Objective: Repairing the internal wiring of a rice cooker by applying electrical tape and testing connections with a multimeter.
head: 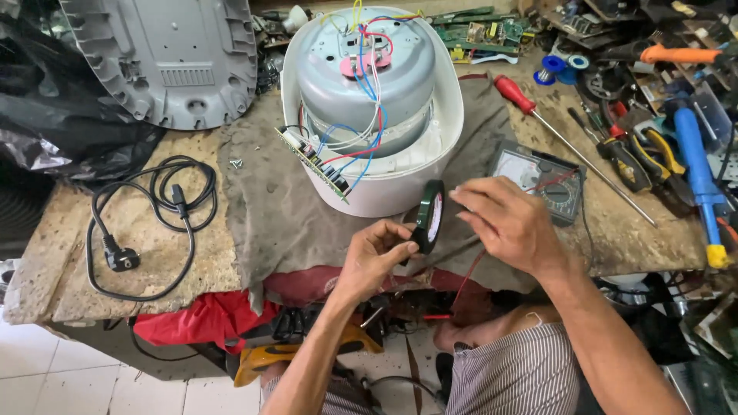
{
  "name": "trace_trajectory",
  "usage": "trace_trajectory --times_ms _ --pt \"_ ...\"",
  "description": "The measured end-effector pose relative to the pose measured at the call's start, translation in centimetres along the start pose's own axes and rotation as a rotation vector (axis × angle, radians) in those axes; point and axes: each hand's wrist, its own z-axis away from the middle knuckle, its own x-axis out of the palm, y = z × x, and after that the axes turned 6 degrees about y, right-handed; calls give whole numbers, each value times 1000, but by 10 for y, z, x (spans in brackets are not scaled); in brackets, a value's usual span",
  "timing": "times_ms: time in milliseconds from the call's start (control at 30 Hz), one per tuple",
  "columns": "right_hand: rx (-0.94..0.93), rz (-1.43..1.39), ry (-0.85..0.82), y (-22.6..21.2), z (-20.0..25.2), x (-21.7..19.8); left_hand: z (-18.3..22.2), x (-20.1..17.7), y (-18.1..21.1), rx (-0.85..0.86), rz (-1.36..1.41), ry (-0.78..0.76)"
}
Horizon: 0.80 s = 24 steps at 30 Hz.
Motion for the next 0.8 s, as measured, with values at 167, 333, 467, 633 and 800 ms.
trace_trajectory --times_ms 167,333,467,633,800 --pt "-305 -226 -2 -16 -28 15 -7 -6 -2 -3 -83 -52" --pt "-327 -359 -123 -10 -36 21 -8 -17 -1 -48 -45 -129" --pt "-263 -399 -147 -17 -44 13 -5 -16 4 -86 -14 -173" --pt "-61 -574 -135 -13 -38 22 -13 -12 -43 -24 380 -290" --pt "131 -643 -83 -4 -31 25 -12 -2 -44 68 276 -325"
